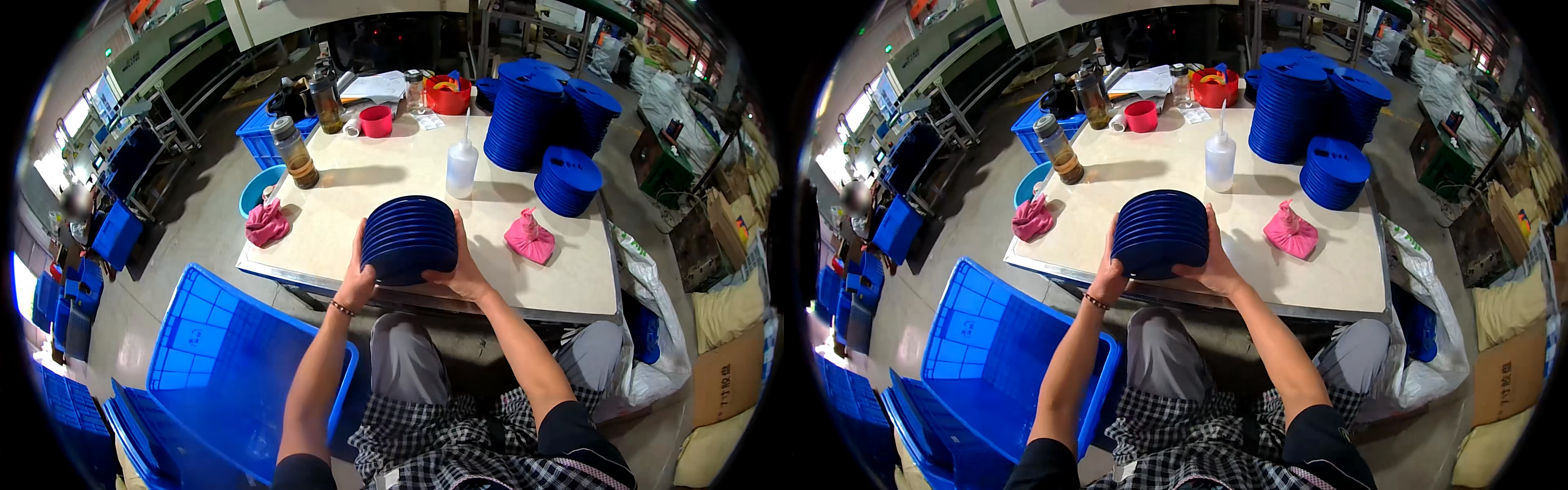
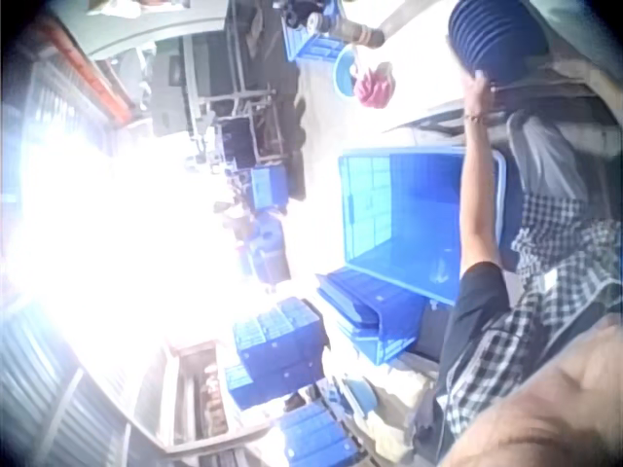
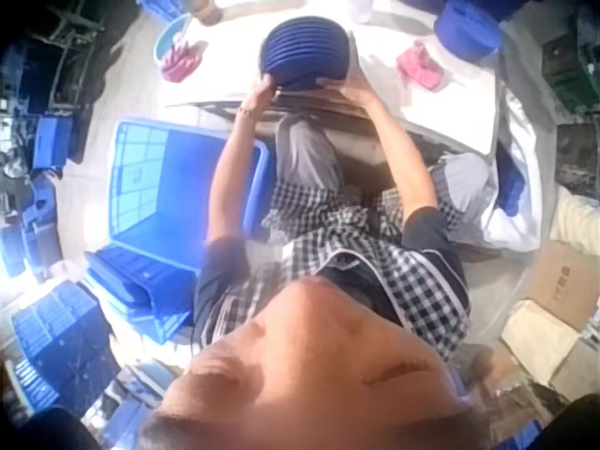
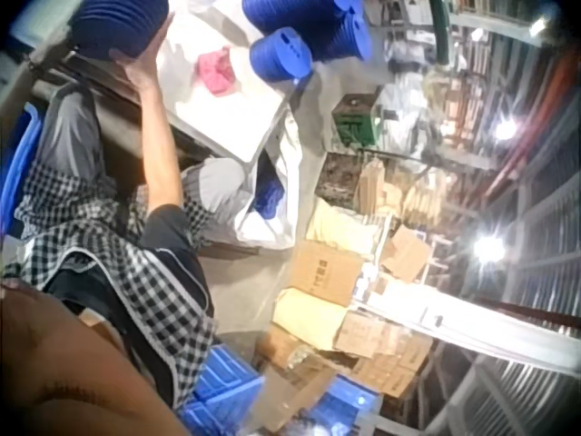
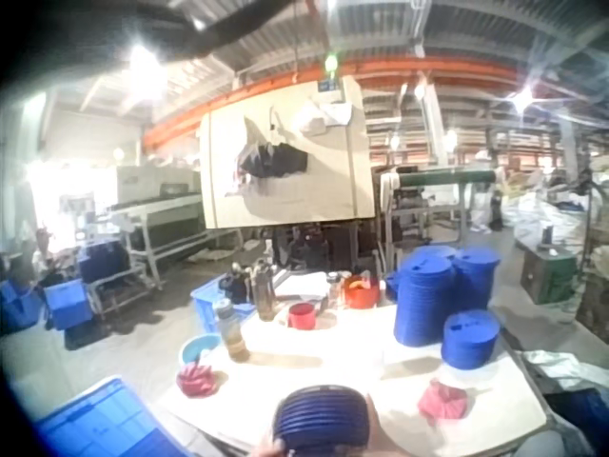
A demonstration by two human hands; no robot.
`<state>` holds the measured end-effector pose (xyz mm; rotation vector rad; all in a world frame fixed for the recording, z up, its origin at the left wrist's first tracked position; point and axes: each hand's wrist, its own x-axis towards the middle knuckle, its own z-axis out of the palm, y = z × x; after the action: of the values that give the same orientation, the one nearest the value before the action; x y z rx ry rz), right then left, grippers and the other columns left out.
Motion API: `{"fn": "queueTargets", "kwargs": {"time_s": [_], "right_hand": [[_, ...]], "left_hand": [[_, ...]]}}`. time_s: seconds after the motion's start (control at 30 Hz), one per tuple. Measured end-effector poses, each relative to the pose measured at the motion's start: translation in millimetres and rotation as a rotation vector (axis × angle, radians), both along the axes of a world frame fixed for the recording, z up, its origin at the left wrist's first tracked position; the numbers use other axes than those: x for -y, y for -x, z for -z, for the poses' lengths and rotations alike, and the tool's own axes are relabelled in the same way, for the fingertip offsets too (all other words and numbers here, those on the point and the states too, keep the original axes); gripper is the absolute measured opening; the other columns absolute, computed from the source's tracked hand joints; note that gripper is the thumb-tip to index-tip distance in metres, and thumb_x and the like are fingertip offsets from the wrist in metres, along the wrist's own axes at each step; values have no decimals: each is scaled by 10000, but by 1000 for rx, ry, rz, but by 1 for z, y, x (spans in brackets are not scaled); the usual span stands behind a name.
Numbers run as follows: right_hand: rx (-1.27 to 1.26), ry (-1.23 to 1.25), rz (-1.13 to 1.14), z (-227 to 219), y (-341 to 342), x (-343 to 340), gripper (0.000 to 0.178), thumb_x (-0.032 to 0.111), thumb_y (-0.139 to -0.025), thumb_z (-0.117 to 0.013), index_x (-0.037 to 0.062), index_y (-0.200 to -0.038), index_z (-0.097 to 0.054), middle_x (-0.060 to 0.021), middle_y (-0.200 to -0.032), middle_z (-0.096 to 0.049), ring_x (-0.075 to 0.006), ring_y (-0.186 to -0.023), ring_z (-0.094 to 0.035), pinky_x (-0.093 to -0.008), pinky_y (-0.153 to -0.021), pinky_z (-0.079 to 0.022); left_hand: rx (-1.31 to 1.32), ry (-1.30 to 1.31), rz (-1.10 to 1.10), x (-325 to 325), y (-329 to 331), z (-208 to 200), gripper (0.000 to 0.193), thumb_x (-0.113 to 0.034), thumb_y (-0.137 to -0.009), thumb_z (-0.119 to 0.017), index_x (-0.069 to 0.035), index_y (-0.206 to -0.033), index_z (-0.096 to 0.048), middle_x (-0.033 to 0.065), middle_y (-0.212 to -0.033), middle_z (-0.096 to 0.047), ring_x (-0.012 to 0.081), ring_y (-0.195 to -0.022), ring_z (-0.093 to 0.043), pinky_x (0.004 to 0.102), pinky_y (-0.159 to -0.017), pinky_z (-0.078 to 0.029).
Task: The person wipes blue plastic lids with a pink cloth, handling them one at a time. They pick up lids from a stack, wipe both sides, and place them into a blue crate. The person also sprays a liquid onto the lids before wiping.
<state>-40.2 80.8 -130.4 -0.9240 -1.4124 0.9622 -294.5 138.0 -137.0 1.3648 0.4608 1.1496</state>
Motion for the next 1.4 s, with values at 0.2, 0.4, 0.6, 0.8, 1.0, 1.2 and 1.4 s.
{"fn": "queueTargets", "kwargs": {"time_s": [0.2,0.4,0.6,0.8,1.0,1.2,1.4], "right_hand": [[-138,-21,4,12,16,7,1234,110,-769,-902,82,-1626,-14,-125,-1597,-273,-233,-1465,-337,-402,-1222,-307],[189,-260,71,-30,143,65,1132,164,-778,-892,3,-1591,-120,-221,-1553,-282,-362,-1431,-362,-444,-1198,-344],[374,-343,-176,-6,337,138,1188,90,-728,-882,-58,-1586,-74,-330,-1460,-367,-510,-1355,-390,-527,-1114,-412],[718,160,-535,63,425,184,1191,214,-824,-838,-75,-1572,42,-355,-1460,-340,-526,-1360,-381,-498,-1056,-511],[1068,473,-666,137,425,162,1335,231,-766,-905,-29,-1590,111,-328,-1624,-155,-541,-1466,-281,-537,-1152,-433],[1466,602,-878,158,399,139,1367,353,-710,-942,-60,-1593,17,-350,-1629,-198,-523,-1470,-325,-502,-1201,-361],[1501,495,-893,137,379,133,861,441,-861,-802,-49,-1459,-424,-293,-1459,-492,-433,-1350,-508,-477,-1093,-474]], "left_hand": [[438,393,24,18,-20,-11,656,-471,-1104,-376,-133,-1650,-241,66,-1682,-295,255,-1530,-308,430,-1260,-246],[598,457,-52,62,110,-20,548,-448,-1090,-440,-94,-1506,-487,80,-1461,-585,243,-1320,-560,440,-1143,-415],[592,465,-287,172,301,15,548,-450,-1051,-442,-212,-1543,-474,76,-1653,-379,297,-1528,-329,530,-1227,-293],[780,895,-762,295,410,227,335,-401,-1015,-515,-122,-1005,-701,52,-1006,-724,247,-930,-696,419,-808,-581],[709,1132,-930,304,375,326,334,-447,-1022,-522,-179,-1124,-694,-8,-919,-691,169,-854,-657,371,-775,-539],[572,1097,-858,273,346,345,584,-503,-1071,-463,-126,-1514,-519,81,-1495,-575,262,-1330,-557,433,-1139,-399],[124,1094,-827,263,364,342,644,-575,-1050,-475,-124,-1503,-553,69,-1611,-442,266,-1474,-391,456,-1214,-269]]}}
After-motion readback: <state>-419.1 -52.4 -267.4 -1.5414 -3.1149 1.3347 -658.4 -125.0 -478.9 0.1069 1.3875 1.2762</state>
